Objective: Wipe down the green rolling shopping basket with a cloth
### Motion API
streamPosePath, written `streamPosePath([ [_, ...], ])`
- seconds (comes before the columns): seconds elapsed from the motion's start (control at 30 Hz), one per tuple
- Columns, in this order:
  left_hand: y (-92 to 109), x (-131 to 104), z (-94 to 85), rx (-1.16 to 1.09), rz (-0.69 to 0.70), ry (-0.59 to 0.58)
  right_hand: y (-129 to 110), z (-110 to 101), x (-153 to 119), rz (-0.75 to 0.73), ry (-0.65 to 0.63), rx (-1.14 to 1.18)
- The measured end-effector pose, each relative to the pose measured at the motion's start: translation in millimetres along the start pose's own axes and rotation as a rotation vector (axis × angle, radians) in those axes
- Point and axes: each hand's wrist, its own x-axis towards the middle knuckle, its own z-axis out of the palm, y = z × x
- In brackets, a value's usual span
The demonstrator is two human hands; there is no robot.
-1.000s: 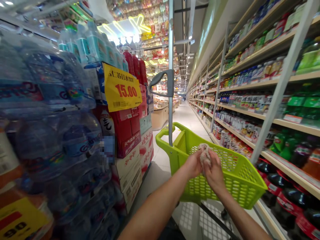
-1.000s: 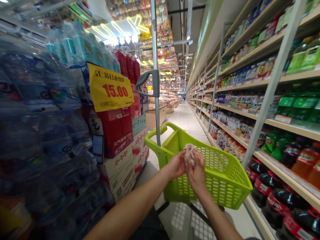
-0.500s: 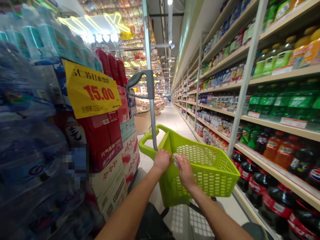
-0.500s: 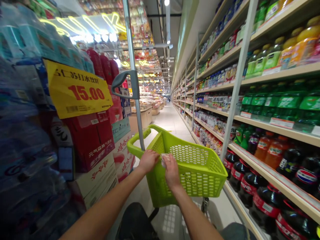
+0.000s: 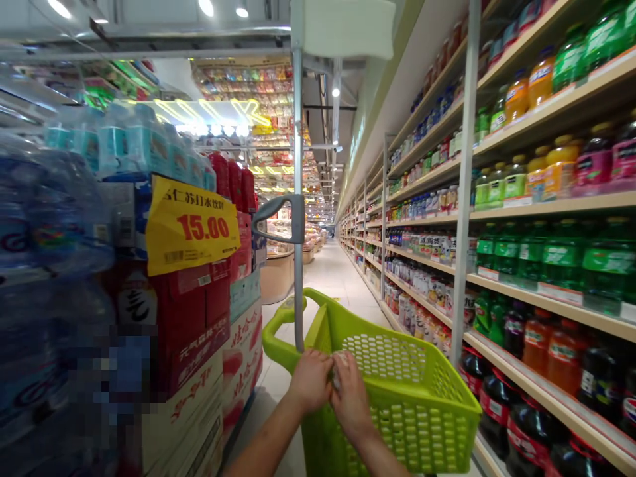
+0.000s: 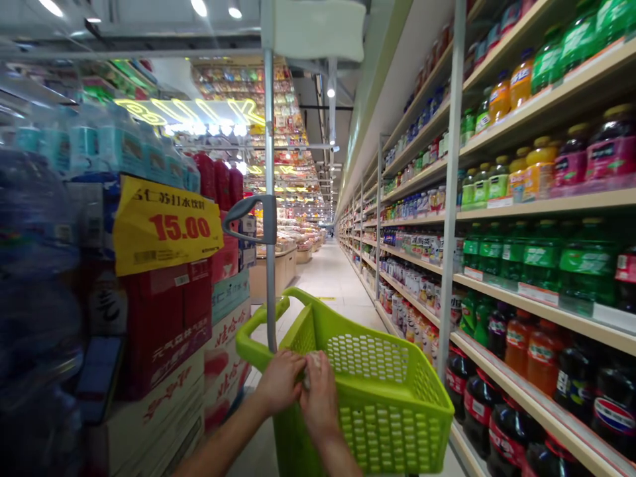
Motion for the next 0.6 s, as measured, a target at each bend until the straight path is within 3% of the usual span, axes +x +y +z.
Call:
streamPosePath([
  [0.1, -18, -12, -3.5, -0.038, 0.052, 0.173, 16, -4, -8, 0.032, 0.038, -0.026],
  [0.2, -44, -23, -11.8, 0.009, -0.161, 0.43, 62, -23, -25, 0.081, 0.061, -0.04],
  [0.23, -51, -25, -15.1, 0.026, -0.225, 0.433, 72, -29, -28, 0.093, 0.074, -0.041],
  [0.3, -60, -25, -21.3, 0.057, -0.269, 0.32, 73, -33, -28, 0.105, 0.1, -0.029],
  [0.4, -59, -21, -26.5, 0.108, -0.266, 0.157, 27, -21, -4, 0.074, 0.122, 0.042],
  [0.5, -49, -19, -24.8, 0.106, -0.28, 0.152, -38, -3, 26, -0.036, 0.138, 0.158],
  [0.57, -45, -19, -20.8, 0.079, -0.26, 0.158, -59, 3, 35, -0.085, 0.158, 0.2],
  [0.6, -44, -20, -18.7, 0.06, -0.254, 0.165, -57, 3, 35, -0.1, 0.161, 0.202],
])
